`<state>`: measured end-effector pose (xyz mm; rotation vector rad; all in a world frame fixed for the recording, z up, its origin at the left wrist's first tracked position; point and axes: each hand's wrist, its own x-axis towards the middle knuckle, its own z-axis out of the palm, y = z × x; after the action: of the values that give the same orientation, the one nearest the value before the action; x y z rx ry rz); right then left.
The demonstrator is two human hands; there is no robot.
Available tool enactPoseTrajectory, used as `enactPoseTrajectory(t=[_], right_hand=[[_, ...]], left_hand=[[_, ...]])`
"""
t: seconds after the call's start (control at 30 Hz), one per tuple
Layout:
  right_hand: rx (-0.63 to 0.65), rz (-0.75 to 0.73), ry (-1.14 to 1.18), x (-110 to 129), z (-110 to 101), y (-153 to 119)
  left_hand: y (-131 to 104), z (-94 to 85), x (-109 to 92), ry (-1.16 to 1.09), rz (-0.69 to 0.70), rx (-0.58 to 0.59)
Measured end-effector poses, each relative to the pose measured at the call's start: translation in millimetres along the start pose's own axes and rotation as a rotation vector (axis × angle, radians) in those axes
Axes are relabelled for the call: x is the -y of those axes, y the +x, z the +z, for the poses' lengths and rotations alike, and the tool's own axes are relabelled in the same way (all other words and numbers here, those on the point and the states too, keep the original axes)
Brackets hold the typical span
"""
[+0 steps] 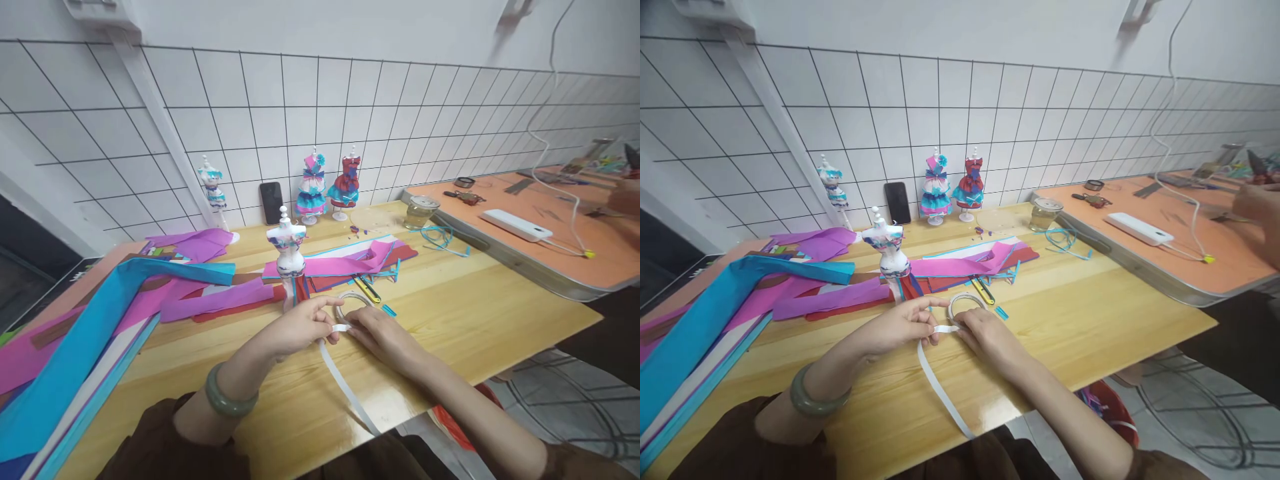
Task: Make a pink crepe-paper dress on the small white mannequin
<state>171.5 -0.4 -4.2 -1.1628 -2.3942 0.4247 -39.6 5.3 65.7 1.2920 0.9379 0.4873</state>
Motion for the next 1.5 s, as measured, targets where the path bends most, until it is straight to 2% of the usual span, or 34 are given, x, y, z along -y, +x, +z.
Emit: enactPoseTrajectory(t=[0.13, 0.23, 0.3, 0.37, 0.5, 0.67, 0.8, 0.93, 1.0, 1.07, 1.17, 1.3, 1.4, 1.5], right_hand=[[0.011, 0.015, 0.038, 1, -4, -5], [0.046, 0.042, 0.067, 4, -14, -7], [0.065, 0.027, 0.081, 5, -21, -8], [0.081, -0.009, 0.057, 6, -23, -9], [0.066, 0.034, -0.112, 4, -18, -12], [-0.009, 0.093, -0.286, 2, -17, -19], [-0.179, 0.012, -0.445, 6, -22, -25], [-0.339, -0.081, -0.570, 8, -22, -28], [-0.366, -0.075, -0.587, 8, -22, -28], [-0.376, -0.047, -0.586, 7, -22, -28], [-0.388, -0.003, -0.583, 6, -21, -29], [-0.373, 0.069, -0.536, 6, -16, -31], [-0.325, 0.108, -0.377, 5, -3, -31], [-0.359, 0.132, -0.135, 4, 11, -31]], left_hand=[[2, 7.0, 2, -0.026, -0.108, -0.114], [6, 10.1, 6, 0.067, -0.172, -0.226], [10, 10.0, 9, 0.142, -0.139, -0.285], [13, 8.8, 12, 0.181, -0.067, -0.294], [14, 7.2, 13, 0.170, -0.025, -0.173], [9, 11.9, 11, -0.110, -0.089, 0.041], [8, 21.7, 14, -0.393, -0.214, 0.208], [8, 32.0, 20, -0.462, -0.225, 0.298], [7, 35.2, 21, -0.448, -0.239, 0.278], [6, 36.9, 19, -0.427, -0.243, 0.208], [3, 37.6, 15, -0.412, -0.200, 0.118], [5, 34.9, 13, -0.352, -0.159, 0.067], [9, 30.4, 18, -0.249, -0.148, 0.012], [13, 26.1, 22, -0.106, -0.136, -0.042]])
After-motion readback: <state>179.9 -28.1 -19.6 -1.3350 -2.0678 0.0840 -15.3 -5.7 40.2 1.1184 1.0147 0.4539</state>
